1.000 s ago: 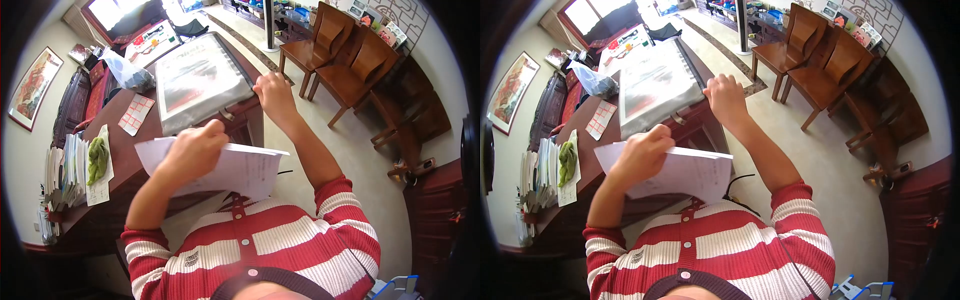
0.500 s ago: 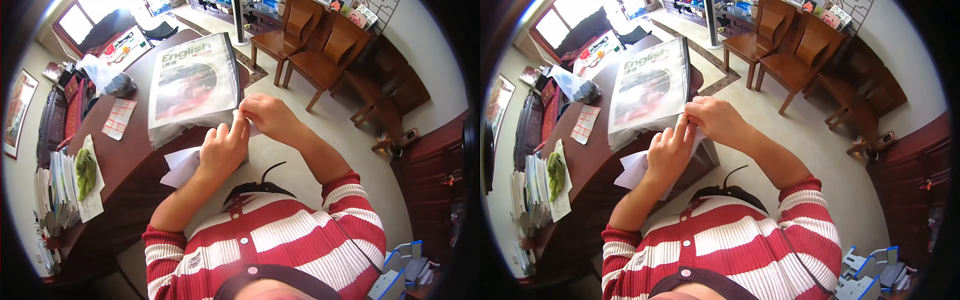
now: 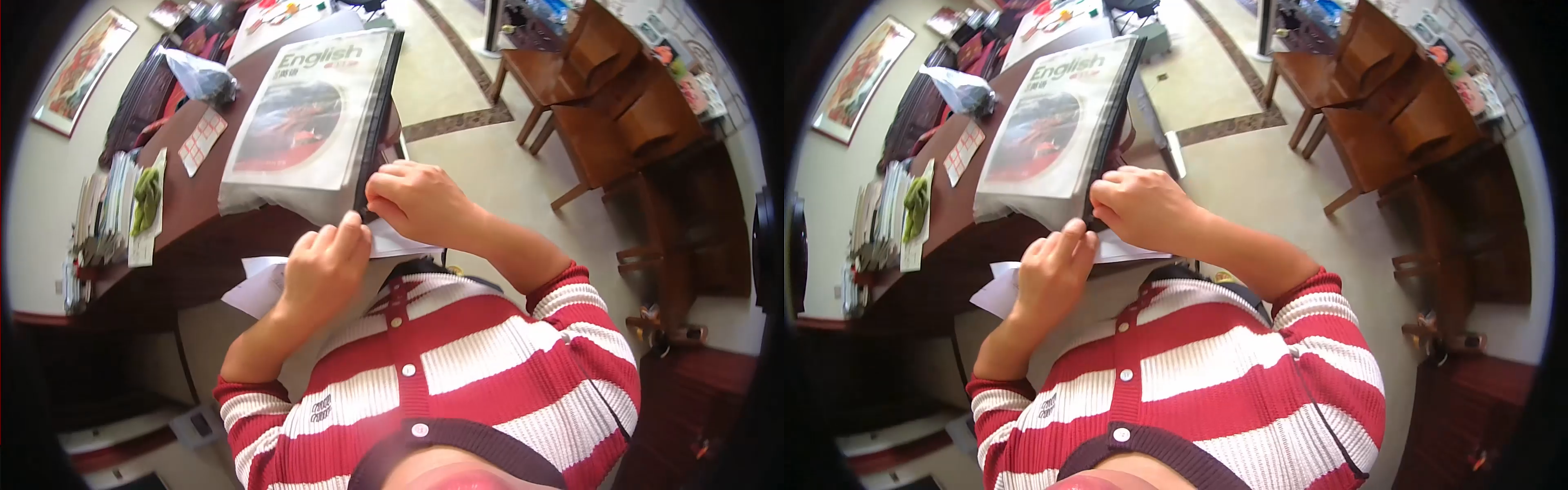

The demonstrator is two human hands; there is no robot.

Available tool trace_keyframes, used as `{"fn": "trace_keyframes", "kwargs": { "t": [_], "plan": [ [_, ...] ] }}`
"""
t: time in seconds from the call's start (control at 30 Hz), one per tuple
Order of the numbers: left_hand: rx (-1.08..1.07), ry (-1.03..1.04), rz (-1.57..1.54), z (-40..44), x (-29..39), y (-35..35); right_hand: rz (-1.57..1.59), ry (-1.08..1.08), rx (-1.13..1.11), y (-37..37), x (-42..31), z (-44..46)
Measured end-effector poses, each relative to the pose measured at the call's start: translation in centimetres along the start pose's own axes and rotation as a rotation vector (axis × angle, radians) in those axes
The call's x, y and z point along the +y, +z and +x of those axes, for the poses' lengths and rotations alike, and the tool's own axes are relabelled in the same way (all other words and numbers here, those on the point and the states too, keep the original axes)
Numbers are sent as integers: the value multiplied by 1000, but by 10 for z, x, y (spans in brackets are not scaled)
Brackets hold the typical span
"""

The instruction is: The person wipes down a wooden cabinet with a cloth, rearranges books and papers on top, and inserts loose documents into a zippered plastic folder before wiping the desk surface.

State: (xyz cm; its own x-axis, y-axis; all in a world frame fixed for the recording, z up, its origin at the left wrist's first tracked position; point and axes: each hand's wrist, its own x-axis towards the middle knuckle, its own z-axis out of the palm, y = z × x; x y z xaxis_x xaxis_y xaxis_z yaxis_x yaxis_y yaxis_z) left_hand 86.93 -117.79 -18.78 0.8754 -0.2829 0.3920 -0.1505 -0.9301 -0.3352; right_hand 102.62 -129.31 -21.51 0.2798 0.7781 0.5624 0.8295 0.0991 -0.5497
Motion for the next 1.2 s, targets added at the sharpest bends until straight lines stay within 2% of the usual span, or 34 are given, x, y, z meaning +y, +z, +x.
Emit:
{"fn": "trace_keyframes", "kwargs": {
  "t": [0.13,0.27,0.33,0.4,0.47,0.5,0.53,0.6,0.63,0.67,0.73,0.77,0.8,0.83,0.93,0.97,1.0,1.03,1.1,1.13,1.2],
  "plan": [
    [-106,-160,121,18,12,5,144,-112,8,0,15,6],
    [-98,-203,200,21,20,13,-184,-283,109,-4,33,15],
    [-101,-251,226,21,23,7,-447,-220,166,-15,56,30],
    [-106,-290,244,18,23,0,-698,4,236,-21,104,62],
    [-115,-321,246,12,27,-5,-602,100,390,-28,182,100],
    [-135,-363,238,10,31,-5,-515,225,317,-38,211,116],
    [-125,-428,125,11,36,-7,-355,256,290,-43,231,121],
    [-82,-550,-85,20,39,-16,-208,216,444,-48,225,119],
    [-94,-694,-260,26,44,-27,-21,246,434,-50,213,114],
    [-18,-678,-327,33,41,-37,167,283,415,-56,185,98],
    [141,-646,-460,44,32,-53,779,228,-33,-68,155,61],
    [153,-841,-591,49,32,-61,1172,178,-177,-71,132,38],
    [127,-929,-629,60,26,-67,1412,123,-232,-71,120,22],
    [204,-853,-523,75,15,-61,1651,82,-307,-70,107,7],
    [248,-1074,-699,109,-29,-49,1914,-28,-259,-59,107,-26],
    [234,-1185,-785,123,-45,-48,1871,1,-208,-56,117,-31],
    [252,-1152,-914,128,-64,-36,1826,31,-158,-54,126,-36],
    [271,-1115,-1045,130,-77,-24,1645,122,-82,-57,145,-42],
    [155,-1169,-1289,148,-73,-4,1175,314,77,-71,135,-38],
    [89,-1186,-1412,156,-69,4,1191,453,116,-74,138,-41],
    [-105,-1117,-1424,164,-68,16,1216,730,207,-80,154,-48]
  ]
}}
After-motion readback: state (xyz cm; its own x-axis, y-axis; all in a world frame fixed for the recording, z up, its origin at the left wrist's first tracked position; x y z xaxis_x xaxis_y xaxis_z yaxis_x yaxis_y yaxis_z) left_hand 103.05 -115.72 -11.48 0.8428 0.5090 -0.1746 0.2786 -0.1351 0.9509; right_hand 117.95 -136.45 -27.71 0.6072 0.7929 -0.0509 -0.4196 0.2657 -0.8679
